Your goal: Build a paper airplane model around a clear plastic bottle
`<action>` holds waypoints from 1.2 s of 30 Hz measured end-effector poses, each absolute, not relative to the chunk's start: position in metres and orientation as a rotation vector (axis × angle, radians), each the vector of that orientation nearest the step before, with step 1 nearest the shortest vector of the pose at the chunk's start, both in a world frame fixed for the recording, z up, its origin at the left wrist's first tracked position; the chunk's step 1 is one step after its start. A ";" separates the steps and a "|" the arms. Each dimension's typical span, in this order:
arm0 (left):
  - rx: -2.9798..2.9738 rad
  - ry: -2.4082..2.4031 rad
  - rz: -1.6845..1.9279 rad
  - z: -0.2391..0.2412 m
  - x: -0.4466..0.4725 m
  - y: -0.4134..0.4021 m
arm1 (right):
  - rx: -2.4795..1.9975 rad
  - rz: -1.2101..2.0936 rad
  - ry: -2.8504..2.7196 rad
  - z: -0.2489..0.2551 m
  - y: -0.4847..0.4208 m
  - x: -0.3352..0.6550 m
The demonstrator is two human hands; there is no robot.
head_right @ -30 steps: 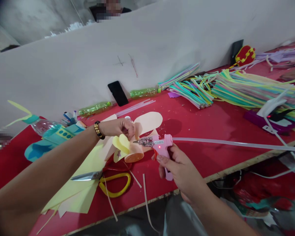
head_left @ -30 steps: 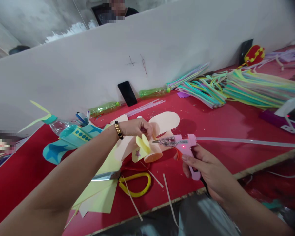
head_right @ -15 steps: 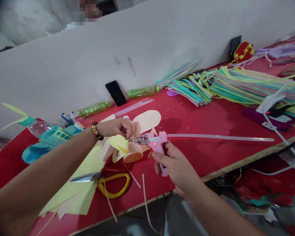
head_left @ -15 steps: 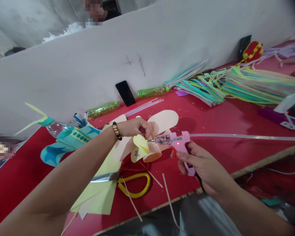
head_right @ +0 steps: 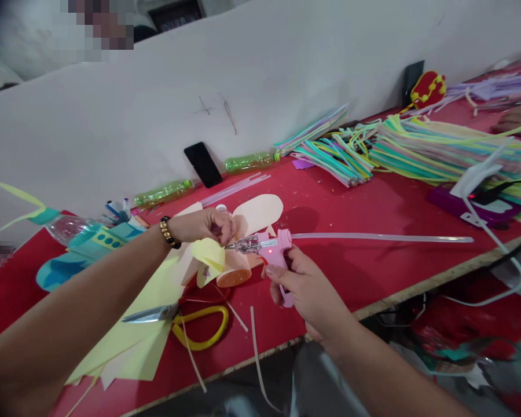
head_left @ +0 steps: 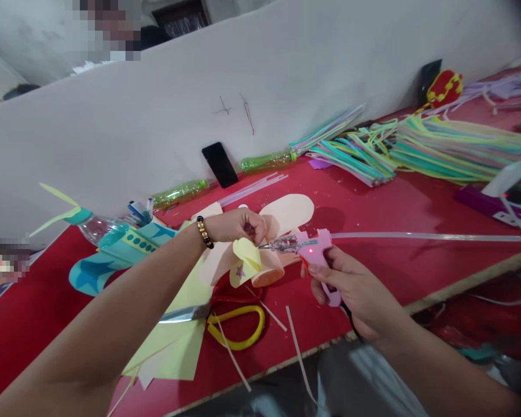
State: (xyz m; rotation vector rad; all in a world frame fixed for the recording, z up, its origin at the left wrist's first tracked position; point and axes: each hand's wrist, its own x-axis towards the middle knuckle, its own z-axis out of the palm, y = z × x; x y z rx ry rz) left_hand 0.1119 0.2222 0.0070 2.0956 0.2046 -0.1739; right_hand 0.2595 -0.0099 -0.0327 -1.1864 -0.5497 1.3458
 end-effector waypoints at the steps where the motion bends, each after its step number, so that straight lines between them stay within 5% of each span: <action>1: 2.092 0.203 -0.171 0.007 0.112 0.222 | -1.181 1.349 -0.544 -0.032 -0.010 0.260; 36: 2.100 0.213 -0.165 0.005 0.111 0.223 | -1.158 1.421 -0.621 -0.036 -0.028 0.264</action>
